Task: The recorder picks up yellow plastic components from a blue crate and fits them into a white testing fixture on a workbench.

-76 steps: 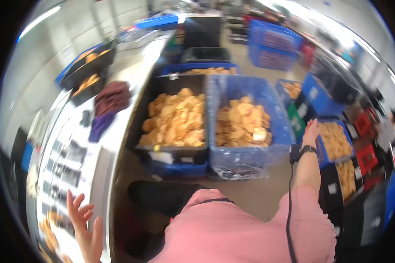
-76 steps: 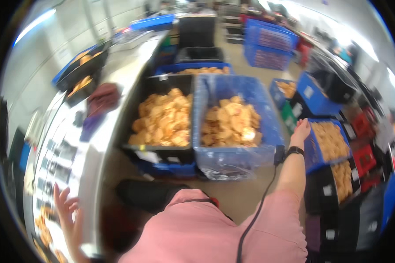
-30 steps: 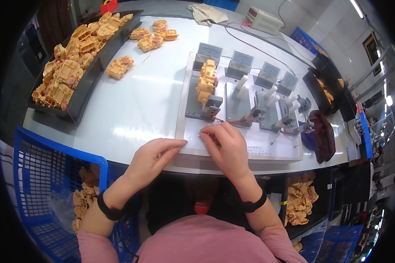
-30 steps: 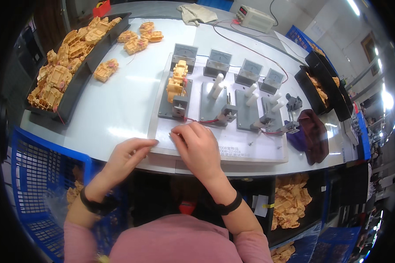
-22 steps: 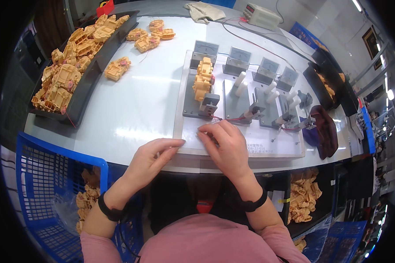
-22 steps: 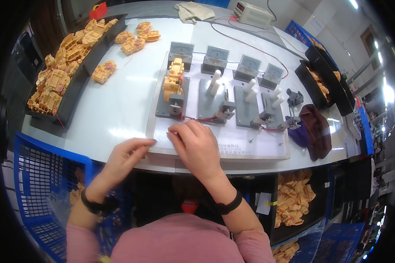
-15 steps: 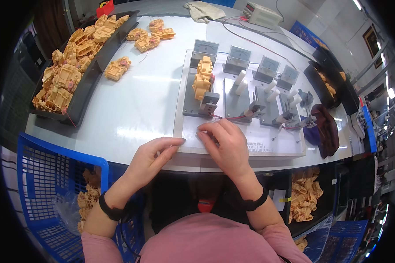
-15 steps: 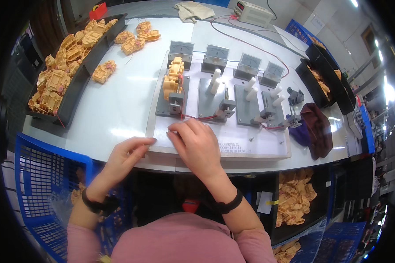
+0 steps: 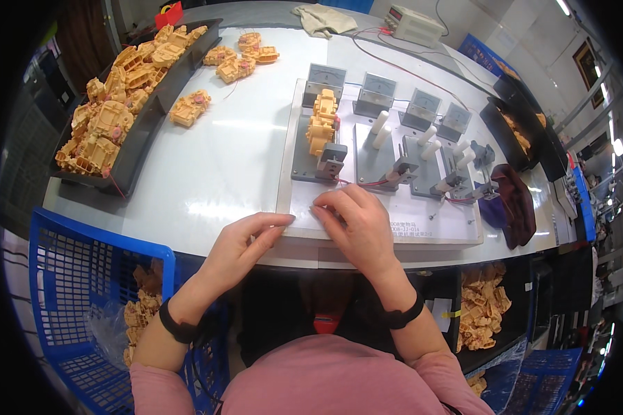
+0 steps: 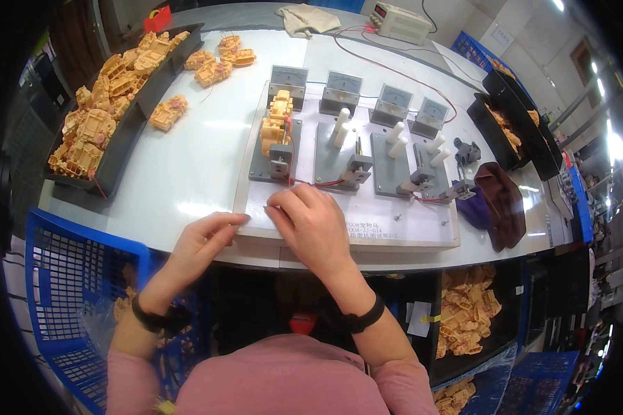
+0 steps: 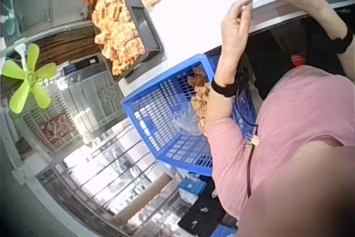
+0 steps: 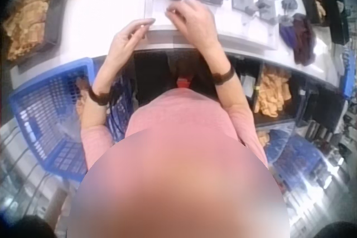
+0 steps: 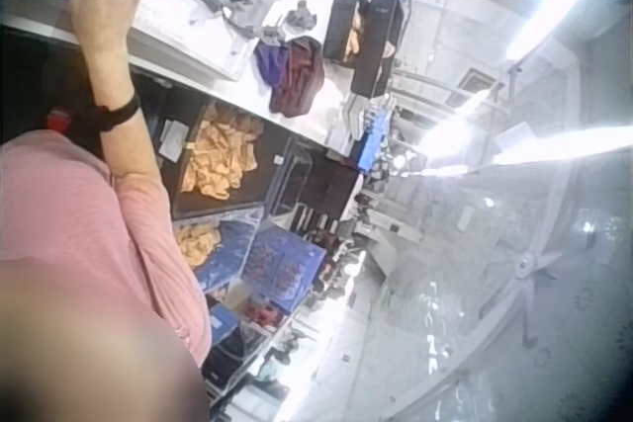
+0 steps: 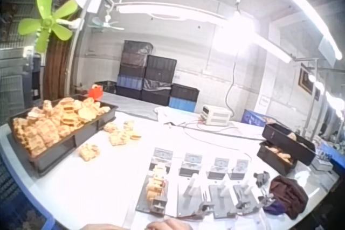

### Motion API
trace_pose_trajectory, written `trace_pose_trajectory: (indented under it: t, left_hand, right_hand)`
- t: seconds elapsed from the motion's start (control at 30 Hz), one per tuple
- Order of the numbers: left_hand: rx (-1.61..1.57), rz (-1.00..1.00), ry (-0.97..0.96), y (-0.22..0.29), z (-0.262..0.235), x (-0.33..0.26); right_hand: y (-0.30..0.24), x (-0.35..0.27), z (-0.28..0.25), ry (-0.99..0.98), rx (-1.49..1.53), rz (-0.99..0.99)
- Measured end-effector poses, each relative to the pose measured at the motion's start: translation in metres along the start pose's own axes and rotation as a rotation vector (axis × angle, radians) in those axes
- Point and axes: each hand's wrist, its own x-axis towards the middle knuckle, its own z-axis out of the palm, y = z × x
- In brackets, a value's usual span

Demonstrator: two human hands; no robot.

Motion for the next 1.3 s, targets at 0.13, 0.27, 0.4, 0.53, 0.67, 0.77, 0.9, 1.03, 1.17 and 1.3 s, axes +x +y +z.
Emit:
trace_pose_trajectory:
  t: [0.13, 0.27, 0.4, 0.53, 0.67, 0.77, 0.9, 1.03, 1.17, 1.3]
  left_hand:
    - [0.008, -0.002, -0.006, 0.001, -0.001, 0.000]
    - [0.012, 0.003, -0.007, -0.001, -0.001, 0.000]
    - [0.004, -0.005, -0.020, -0.003, -0.002, 0.000]
    - [-0.006, -0.007, -0.018, -0.005, -0.001, 0.001]
    - [-0.018, -0.024, -0.009, -0.004, 0.000, 0.000]
    - [0.035, -0.012, -0.005, -0.001, -0.001, -0.001]
    - [0.136, 0.020, 0.002, 0.009, -0.002, 0.000]
    - [0.370, 0.183, 0.039, 0.026, -0.004, -0.006]
    - [0.462, 0.171, 0.074, 0.038, -0.006, -0.010]
    - [0.462, 0.155, 0.099, 0.036, 0.001, -0.001]
  right_hand:
    - [-0.001, 0.001, -0.001, -0.013, -0.003, -0.031]
    - [-0.001, 0.001, -0.001, -0.006, -0.011, -0.025]
    - [-0.003, -0.002, 0.000, 0.028, -0.042, -0.023]
    - [-0.003, -0.005, 0.001, 0.086, 0.033, 0.043]
    - [-0.002, -0.007, 0.002, 0.163, 0.066, 0.040]
    - [-0.001, -0.009, 0.002, 0.184, 0.112, 0.051]
    - [0.000, -0.010, -0.001, 0.170, 0.172, 0.086]
    - [-0.002, -0.011, -0.002, 0.160, 0.221, 0.112]
    - [-0.002, -0.011, -0.003, 0.152, 0.258, 0.126]
    - [0.002, -0.010, -0.002, 0.098, 0.116, 0.009]
